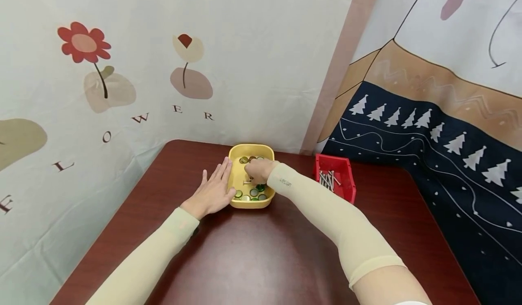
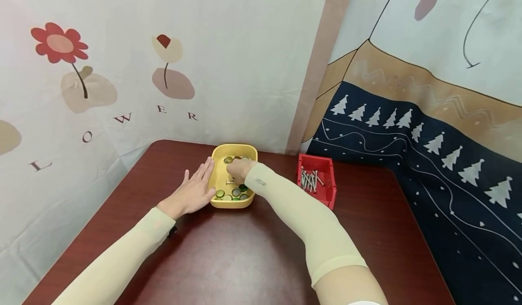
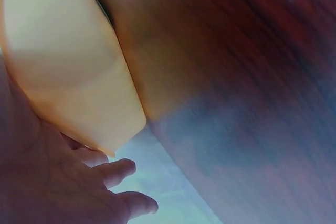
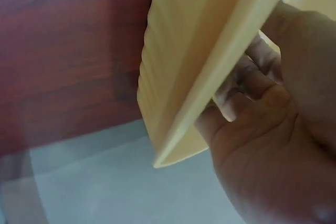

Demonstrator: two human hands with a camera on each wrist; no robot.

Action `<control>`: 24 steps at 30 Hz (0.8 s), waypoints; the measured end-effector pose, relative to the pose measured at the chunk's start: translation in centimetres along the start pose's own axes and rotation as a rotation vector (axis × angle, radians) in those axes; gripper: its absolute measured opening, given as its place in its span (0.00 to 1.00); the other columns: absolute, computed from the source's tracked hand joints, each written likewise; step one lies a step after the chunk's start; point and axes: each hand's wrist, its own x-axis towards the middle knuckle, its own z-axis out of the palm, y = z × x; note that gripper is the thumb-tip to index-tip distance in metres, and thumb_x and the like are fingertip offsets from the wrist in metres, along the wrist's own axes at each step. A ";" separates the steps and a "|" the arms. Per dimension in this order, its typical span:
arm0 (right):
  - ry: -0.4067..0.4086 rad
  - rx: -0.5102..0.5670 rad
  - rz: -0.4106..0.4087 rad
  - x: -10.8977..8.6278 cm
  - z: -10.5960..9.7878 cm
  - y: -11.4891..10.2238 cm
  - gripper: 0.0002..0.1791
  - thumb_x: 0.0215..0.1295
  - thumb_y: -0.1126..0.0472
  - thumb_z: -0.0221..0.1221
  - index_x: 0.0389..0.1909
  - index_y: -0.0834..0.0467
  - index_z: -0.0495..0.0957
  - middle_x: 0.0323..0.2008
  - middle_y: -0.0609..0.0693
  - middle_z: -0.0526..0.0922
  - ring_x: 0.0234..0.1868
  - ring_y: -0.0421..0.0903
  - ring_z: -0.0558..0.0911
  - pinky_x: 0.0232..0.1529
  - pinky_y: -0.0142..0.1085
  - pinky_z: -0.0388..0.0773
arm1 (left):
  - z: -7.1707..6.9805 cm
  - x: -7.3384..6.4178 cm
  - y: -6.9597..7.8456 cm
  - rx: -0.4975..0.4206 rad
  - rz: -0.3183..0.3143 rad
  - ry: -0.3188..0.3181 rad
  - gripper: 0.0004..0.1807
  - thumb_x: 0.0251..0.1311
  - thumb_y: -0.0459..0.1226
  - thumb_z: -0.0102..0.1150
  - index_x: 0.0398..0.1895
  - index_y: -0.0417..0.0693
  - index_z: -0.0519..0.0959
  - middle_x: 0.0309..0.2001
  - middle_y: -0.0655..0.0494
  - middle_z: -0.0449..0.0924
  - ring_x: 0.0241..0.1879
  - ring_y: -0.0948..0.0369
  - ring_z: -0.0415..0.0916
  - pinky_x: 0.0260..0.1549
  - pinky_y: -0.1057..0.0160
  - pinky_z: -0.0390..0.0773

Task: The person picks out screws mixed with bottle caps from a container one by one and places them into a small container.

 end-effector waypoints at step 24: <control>0.359 0.427 -0.071 -8.5 -2.8 -1.0 0.10 0.88 0.60 0.66 0.57 0.62 0.89 0.48 0.55 0.96 0.37 0.41 0.89 0.44 0.34 0.87 | 0.1 0.4 -0.4 -0.003 0.001 0.003 0.51 0.85 0.50 0.49 0.98 0.38 0.39 0.99 0.43 0.32 0.96 0.34 0.46 0.87 0.14 0.43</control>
